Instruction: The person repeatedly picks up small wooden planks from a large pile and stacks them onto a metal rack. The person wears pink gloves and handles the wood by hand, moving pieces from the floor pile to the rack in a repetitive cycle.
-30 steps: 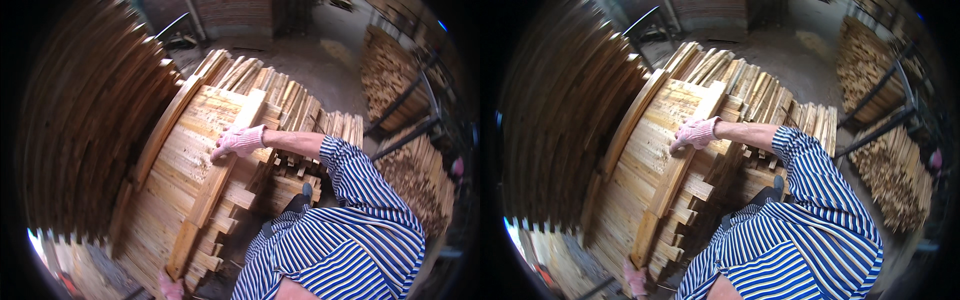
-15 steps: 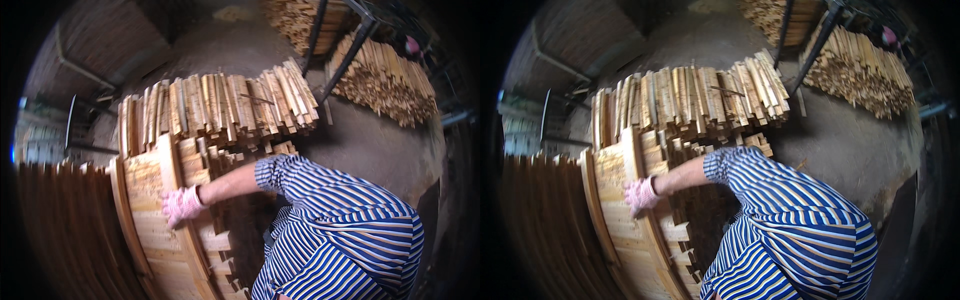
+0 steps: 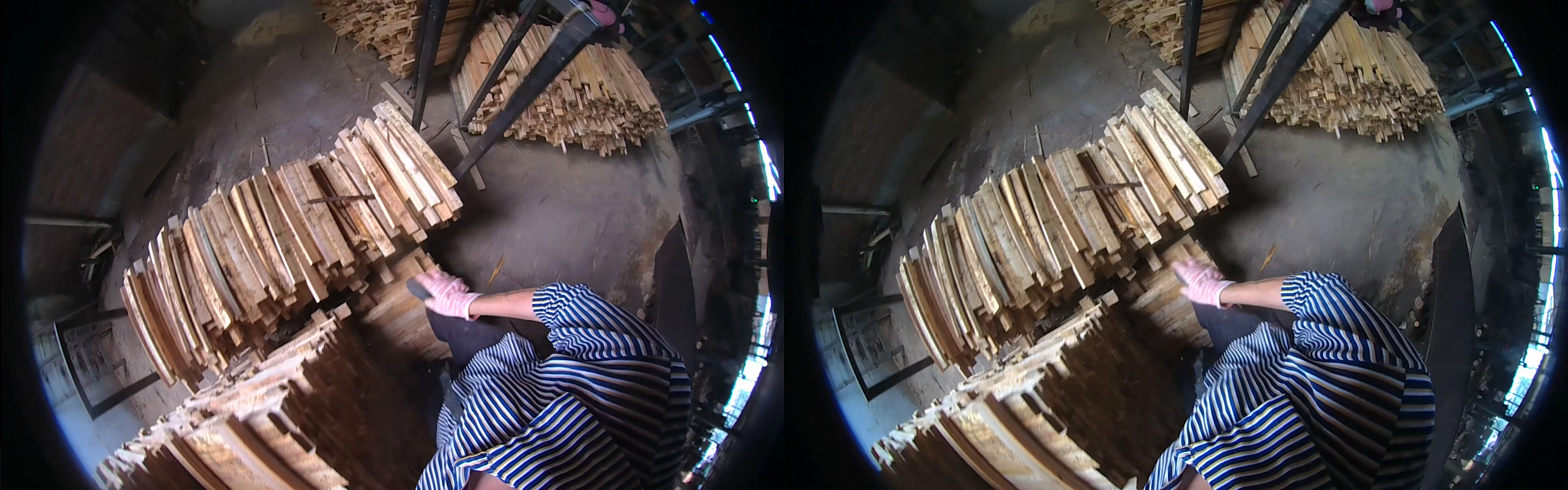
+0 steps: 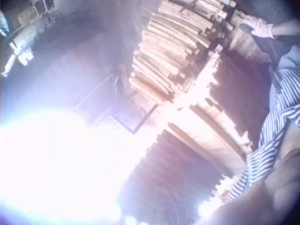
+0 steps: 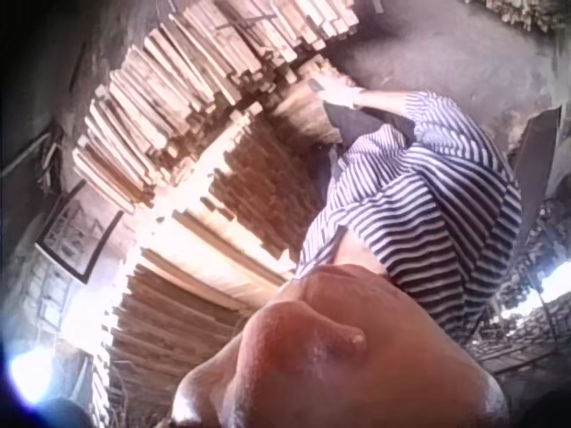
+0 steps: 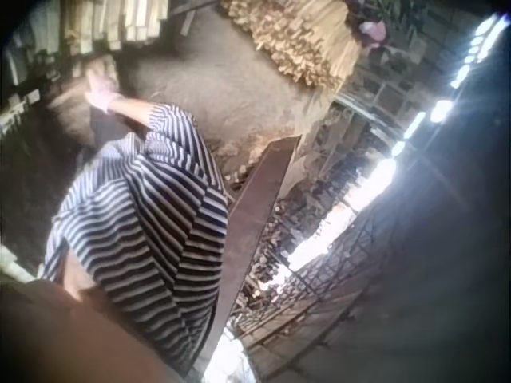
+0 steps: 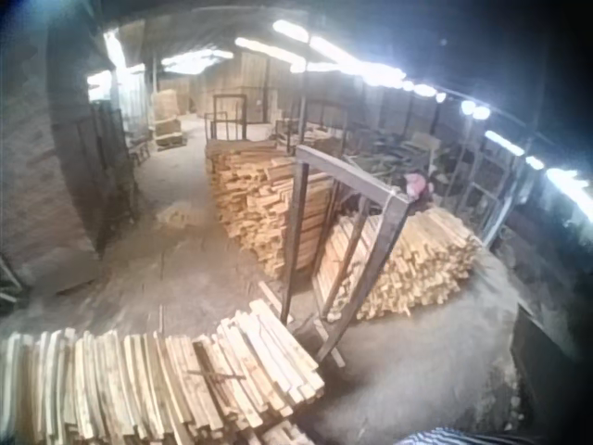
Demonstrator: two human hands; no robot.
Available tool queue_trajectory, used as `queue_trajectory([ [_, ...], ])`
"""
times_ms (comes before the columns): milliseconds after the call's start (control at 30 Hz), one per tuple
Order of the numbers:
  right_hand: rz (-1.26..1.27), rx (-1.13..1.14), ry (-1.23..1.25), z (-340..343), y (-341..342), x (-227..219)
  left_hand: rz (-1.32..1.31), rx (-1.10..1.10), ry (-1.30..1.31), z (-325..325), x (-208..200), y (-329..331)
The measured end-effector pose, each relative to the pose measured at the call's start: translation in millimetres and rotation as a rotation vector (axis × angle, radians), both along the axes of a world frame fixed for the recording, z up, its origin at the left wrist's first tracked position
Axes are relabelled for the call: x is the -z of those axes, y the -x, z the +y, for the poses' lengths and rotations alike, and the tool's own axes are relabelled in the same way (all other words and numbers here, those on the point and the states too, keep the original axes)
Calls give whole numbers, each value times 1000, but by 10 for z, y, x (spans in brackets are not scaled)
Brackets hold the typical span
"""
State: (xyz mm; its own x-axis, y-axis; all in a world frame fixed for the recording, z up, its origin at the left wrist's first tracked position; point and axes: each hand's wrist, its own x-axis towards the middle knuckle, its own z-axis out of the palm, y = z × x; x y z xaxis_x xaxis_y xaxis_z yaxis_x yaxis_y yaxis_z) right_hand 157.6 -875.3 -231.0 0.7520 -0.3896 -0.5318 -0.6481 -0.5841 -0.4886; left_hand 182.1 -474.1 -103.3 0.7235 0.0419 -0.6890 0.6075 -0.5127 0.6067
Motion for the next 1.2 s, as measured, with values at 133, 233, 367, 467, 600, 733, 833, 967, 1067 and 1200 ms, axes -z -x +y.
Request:
queue_trajectory([
  [133, 54, 182, 193, -1049, -41, 774, 107, -116, 126, -544, 746, -203],
  [233, 136, 235, 288, -1784, -174, 1329, 201, -93, 220, -1149, 1607, -505],
  [367, 63, 285, 399, -2706, -561, 2129, 388, 60, 381, -2584, 3341, -1165],
  [467, -64, 376, 433, -3408, -884, 2788, 514, 172, 511, -3743, 4624, -1598],
  [600, -11, 497, 404, -4092, -1185, 3591, 634, 262, 764, -5069, 5601, -1769],
  [733, 100, 607, 171, -4315, -812, 3945, 740, 237, 751, -5914, 6012, -1564],
  [833, 175, 473, -14, -3880, -805, 3966, 765, 195, 841, -5880, 6193, -1617],
  [967, 281, 518, 125, -3319, -858, 3803, 754, 384, 865, -5744, 5995, -1739],
  [1067, 90, 613, 116, -3300, -693, 3941, 868, 360, 1044, -5791, 6077, -1736],
  [1200, -91, 1005, -31, -3087, -799, 3938, 819, 227, 934, -5735, 6238, -1761],
])
